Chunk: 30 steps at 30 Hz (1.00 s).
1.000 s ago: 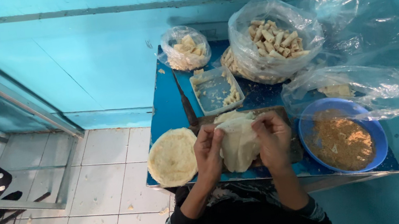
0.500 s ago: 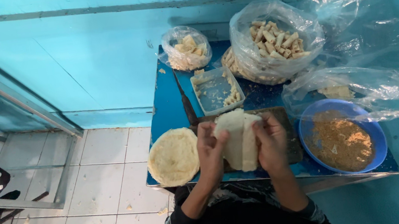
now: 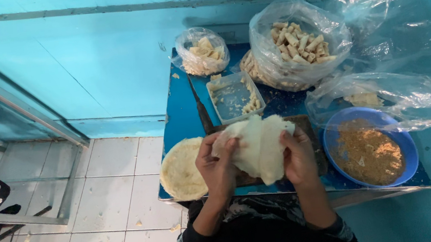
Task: The person sits at a small table and peels thin outer layers off round cassava cakes by hand, tearing the peel away and setting pieces aside. They then hold a cake on a wooden cutting board and slice it into pieces with a knife.
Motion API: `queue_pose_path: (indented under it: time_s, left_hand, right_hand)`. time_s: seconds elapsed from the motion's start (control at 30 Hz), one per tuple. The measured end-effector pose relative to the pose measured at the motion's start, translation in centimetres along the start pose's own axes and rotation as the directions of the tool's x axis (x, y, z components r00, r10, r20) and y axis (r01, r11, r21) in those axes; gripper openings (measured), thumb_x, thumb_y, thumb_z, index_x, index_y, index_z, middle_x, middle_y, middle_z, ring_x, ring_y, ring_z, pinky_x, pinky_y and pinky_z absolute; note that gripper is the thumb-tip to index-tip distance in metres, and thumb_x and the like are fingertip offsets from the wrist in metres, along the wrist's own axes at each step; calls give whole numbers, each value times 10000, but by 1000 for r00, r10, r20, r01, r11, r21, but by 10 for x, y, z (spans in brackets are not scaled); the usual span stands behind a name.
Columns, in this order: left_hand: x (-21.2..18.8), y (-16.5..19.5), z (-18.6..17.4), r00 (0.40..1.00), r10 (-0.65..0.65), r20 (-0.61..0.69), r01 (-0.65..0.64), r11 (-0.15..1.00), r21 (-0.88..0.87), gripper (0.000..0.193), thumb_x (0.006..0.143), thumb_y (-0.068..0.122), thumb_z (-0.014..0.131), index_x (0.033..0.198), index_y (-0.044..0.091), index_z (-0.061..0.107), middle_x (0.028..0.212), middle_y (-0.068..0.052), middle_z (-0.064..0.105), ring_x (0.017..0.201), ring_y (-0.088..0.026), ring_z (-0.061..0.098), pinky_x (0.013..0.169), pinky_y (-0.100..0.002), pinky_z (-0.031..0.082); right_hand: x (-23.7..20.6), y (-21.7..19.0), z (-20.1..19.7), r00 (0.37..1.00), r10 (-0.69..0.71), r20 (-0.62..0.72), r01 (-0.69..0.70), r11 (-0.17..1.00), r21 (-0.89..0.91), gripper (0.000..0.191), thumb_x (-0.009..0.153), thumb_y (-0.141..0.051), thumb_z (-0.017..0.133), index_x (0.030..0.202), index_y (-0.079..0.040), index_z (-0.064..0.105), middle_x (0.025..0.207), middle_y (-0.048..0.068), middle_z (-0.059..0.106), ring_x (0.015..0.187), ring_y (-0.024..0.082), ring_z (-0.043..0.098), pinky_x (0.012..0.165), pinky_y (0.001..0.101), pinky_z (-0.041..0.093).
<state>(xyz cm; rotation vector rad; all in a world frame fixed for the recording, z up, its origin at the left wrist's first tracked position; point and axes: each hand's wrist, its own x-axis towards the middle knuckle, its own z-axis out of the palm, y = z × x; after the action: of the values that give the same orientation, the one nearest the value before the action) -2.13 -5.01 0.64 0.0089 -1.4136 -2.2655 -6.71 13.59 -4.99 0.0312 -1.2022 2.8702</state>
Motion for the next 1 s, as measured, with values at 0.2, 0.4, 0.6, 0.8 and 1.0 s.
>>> queue_pose_path:
  time_s: [0.2, 0.4, 0.6, 0.8, 1.0]
  left_hand:
    - [3, 4, -3, 991, 5, -135, -28, 985, -170, 198, 928, 42, 755, 1098, 15, 658, 1002, -76, 749, 871, -130, 696, 775, -272, 568]
    - [22, 14, -29, 939, 134, -317, -226, 934, -276, 224, 944, 74, 776, 1103, 38, 623, 1054, -77, 698, 941, -150, 673, 845, -300, 565]
    - [40, 33, -65, 886, 254, -387, -349, 916, -197, 231, 961, 87, 786, 1106, 29, 616, 1058, -90, 699, 956, -154, 663, 888, -310, 565]
    - [37, 25, -68, 917, 195, -348, -267, 948, -175, 222, 948, 93, 794, 1092, 16, 643, 1051, -80, 710, 945, -132, 655, 891, -278, 541]
    - [40, 19, -76, 940, 146, -307, -199, 969, -149, 209, 953, 116, 798, 1079, 15, 665, 1028, -58, 709, 928, -113, 642, 868, -264, 525]
  right_hand:
    - [-2, -15, 5, 998, -11, -58, 11, 1000, 5, 338, 974, -245, 717, 1254, -70, 644, 1183, 47, 711, 1077, 182, 683, 938, 366, 554]
    - [7, -37, -11, 986, -14, -165, 24, 998, 58, 343, 984, -341, 692, 1221, -108, 606, 1120, 39, 697, 1024, 202, 690, 888, 392, 580]
    - [20, -64, -10, 925, -375, -52, 345, 891, -295, 168, 1059, -145, 730, 1193, -70, 662, 1103, 20, 705, 982, 140, 655, 886, 308, 540]
    - [-7, -39, 47, 710, -104, 696, 698, -17, -715, 173, 902, -30, 713, 1055, -92, 764, 1038, 69, 766, 965, 221, 738, 808, 357, 587]
    - [-26, -34, 62, 644, -68, 762, 735, -221, -641, 233, 800, -35, 724, 1018, -107, 761, 1032, 51, 761, 996, 249, 726, 790, 395, 590]
